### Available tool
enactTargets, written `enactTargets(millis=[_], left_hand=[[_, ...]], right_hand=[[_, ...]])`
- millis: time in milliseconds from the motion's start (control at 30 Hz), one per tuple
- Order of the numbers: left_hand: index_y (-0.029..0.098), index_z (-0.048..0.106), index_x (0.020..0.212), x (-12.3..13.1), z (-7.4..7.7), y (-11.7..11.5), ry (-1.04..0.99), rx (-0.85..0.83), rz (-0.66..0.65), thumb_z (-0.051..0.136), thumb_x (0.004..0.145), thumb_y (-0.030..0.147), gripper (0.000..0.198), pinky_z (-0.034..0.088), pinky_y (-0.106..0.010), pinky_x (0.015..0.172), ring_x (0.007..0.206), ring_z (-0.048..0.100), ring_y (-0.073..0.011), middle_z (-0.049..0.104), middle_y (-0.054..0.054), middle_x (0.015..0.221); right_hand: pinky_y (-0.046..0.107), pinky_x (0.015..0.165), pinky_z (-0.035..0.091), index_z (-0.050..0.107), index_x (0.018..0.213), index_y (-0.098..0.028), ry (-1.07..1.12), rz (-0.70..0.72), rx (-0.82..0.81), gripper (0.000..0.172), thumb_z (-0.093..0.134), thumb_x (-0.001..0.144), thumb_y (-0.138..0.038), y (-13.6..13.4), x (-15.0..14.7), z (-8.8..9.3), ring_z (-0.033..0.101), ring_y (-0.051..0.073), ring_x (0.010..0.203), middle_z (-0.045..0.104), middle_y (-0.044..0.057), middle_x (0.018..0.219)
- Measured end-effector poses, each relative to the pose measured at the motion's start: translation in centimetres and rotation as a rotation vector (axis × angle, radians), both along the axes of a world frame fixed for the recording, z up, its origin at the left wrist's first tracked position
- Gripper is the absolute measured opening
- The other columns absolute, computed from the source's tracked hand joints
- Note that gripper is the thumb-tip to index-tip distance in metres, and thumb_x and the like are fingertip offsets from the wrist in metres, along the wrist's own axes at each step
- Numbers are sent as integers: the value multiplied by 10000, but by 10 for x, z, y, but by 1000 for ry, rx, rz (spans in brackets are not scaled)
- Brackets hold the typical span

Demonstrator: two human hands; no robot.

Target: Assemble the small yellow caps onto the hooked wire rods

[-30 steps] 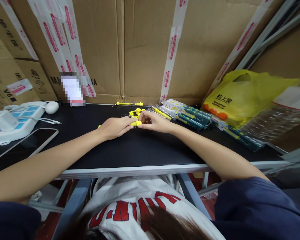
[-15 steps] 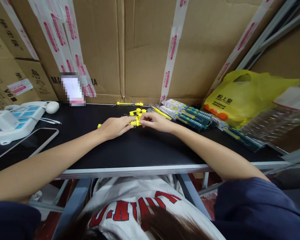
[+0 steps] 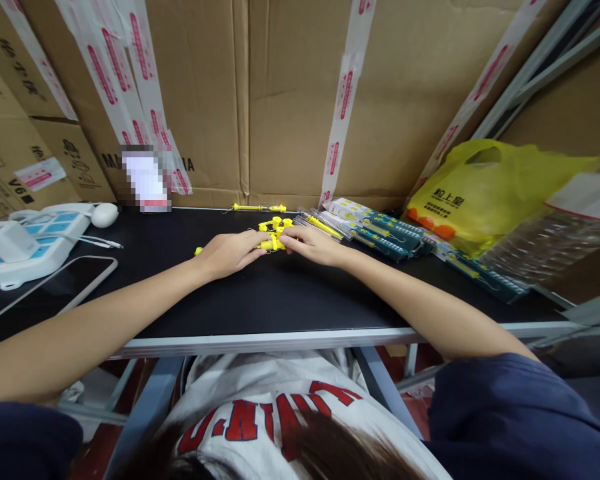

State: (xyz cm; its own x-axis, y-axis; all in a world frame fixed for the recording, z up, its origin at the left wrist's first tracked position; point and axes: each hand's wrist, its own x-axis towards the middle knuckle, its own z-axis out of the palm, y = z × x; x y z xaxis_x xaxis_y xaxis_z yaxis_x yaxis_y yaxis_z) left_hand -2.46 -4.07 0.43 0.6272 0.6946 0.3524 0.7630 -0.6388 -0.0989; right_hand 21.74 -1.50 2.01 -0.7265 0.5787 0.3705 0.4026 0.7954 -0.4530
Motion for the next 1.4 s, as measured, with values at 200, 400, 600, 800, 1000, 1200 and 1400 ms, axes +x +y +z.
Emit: enactTargets(millis=[200,400,600,800,1000,1200,1400], left_hand=[[273,475,1413,-1,0,0,33,2,6,339,1027,409,432,494,-248,773,1085,660,-199,651,-34,1282],[274,462,1426,-1,0,2,69,-7,3,324,1030,414,442,481,-240,734,1059,663,-200,667,-38,1230],[287,463,1432,-1,2,0,45,4,8,326,1029,419,446,477,-241,741,1030,667,-194,669,-36,1210],[297,450,1444,1,3,-3,64,46,7,309,1031,427,456,454,-232,675,944,675,-182,674,-39,1128],[304,453,1439,2,4,-4,86,63,27,300,1034,430,451,448,-243,649,941,677,-191,670,-31,1141],[309,442,1450,4,4,-4,134,41,48,307,1029,423,457,443,-231,638,916,674,-184,667,-40,1156],[279,471,1423,1,1,0,129,11,10,294,1033,423,452,451,-234,658,961,667,-188,673,-43,1147]], right_hand=[[268,667,392,596,855,-159,11,63,-66,319,515,950,-452,2,0,-2,527,142,681,629,27,760],[291,693,361,543,822,-191,-96,8,326,153,581,907,-311,3,-1,-5,502,186,763,600,60,804],[301,727,383,558,954,-182,-81,-27,270,236,525,955,-416,-1,0,-1,537,188,786,625,67,871],[300,745,407,579,794,-169,-29,18,-40,509,295,1023,-524,0,-2,-3,542,160,701,607,34,712],[278,698,400,586,781,-162,54,59,-113,482,417,976,-570,1,-2,-4,524,140,677,618,24,708],[261,633,398,566,827,-171,62,59,-123,362,581,904,-525,4,1,-3,533,138,663,628,16,728],[279,662,363,560,807,-186,-68,-7,216,207,645,876,-361,1,1,-1,513,166,723,612,40,768]])
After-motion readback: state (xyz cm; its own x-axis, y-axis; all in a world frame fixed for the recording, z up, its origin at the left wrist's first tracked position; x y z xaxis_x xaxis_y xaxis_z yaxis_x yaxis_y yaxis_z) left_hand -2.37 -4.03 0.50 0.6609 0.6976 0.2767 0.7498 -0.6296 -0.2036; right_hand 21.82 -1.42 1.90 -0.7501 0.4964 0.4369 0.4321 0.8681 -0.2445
